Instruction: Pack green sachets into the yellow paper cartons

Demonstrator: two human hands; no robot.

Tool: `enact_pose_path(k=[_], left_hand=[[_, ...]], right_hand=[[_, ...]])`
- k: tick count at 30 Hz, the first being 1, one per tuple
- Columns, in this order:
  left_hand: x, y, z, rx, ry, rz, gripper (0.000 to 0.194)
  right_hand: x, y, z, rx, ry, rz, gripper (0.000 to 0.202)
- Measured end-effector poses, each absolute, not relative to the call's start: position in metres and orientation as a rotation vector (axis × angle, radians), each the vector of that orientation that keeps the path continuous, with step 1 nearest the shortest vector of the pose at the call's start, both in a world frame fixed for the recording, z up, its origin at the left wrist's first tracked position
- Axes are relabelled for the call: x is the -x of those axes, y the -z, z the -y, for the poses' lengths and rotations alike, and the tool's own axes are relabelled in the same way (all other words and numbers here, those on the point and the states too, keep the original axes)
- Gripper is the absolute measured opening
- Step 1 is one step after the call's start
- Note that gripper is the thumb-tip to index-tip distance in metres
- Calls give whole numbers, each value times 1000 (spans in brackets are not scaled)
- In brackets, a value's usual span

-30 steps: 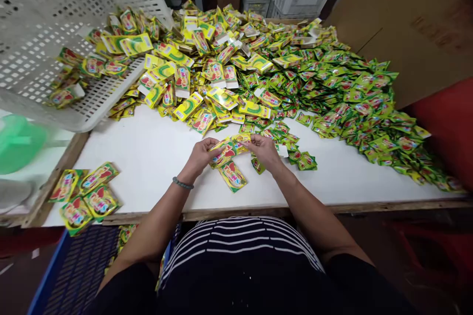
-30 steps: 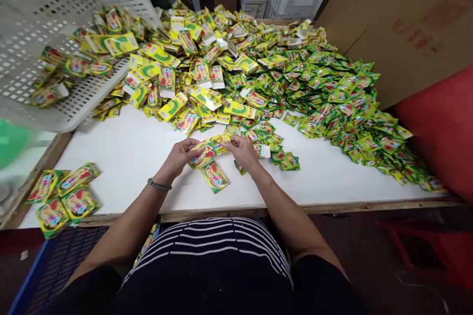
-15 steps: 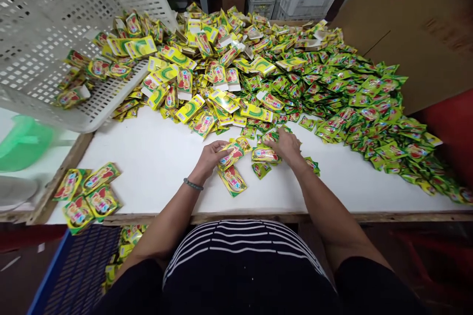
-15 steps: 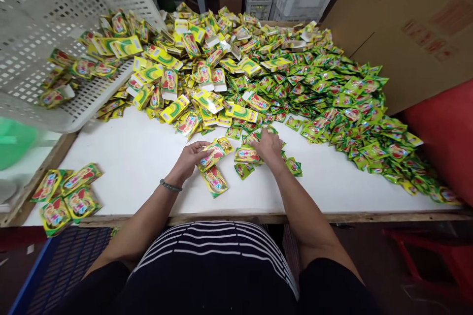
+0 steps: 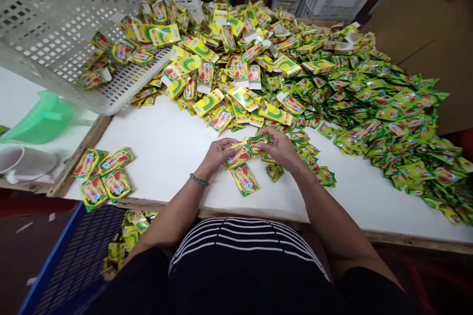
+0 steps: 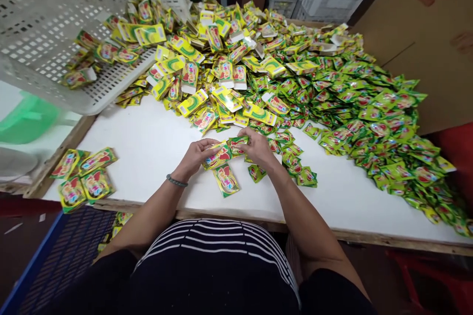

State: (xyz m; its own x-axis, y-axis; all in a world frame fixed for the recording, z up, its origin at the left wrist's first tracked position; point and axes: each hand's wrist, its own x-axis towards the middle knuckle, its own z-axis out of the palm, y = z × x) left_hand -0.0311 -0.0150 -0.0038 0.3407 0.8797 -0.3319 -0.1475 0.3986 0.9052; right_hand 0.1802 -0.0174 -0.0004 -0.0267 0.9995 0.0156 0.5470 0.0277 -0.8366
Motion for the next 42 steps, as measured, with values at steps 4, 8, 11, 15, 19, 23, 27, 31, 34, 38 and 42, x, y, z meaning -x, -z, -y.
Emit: enact_pose_path(k=[4,8,11,15,19,23,27,31,34,38,42], left_hand=[[33,5,17,-922,-859,-978,49],[31,7,19,-996,-867,-980,46],[30,8,20,-1037,-842,-961,45],[28,11,22,-898,-807,-942,53],[24,9,24,-809,-840,-946,55],[24,5,24,-786,-885,-965,55],[24,4,25,-782,-883,-939,52],[24,4,27,-766,-864,-931,50],[23,4,27,-713,-877,-932,50],[21,2,25,-642,-1022,-932,55],[21,-1,28,-789,-1094,-887,62]], right_hand=[[-178,-5,19,1576,-1003,1729,27],[-179,-14,19,1557,-1051,1755,23],[-179,-18,17,1495,-1075,1809,15],[-178,-16,19,1472,-1211,1567,37],[-171,-13,26,1429,-1153,1374,46],[-160,-17,32,1452,-997,1470,42],[-151,-21,35,1531,-916,1531,43],[-147,-19,36,1479,-1099,1678,49],[-149,-16,35,1328,-1254,1585,54],[-149,-12,37,1327,-870,1309,35],[-139,-3,44,1348,-978,1279,31]])
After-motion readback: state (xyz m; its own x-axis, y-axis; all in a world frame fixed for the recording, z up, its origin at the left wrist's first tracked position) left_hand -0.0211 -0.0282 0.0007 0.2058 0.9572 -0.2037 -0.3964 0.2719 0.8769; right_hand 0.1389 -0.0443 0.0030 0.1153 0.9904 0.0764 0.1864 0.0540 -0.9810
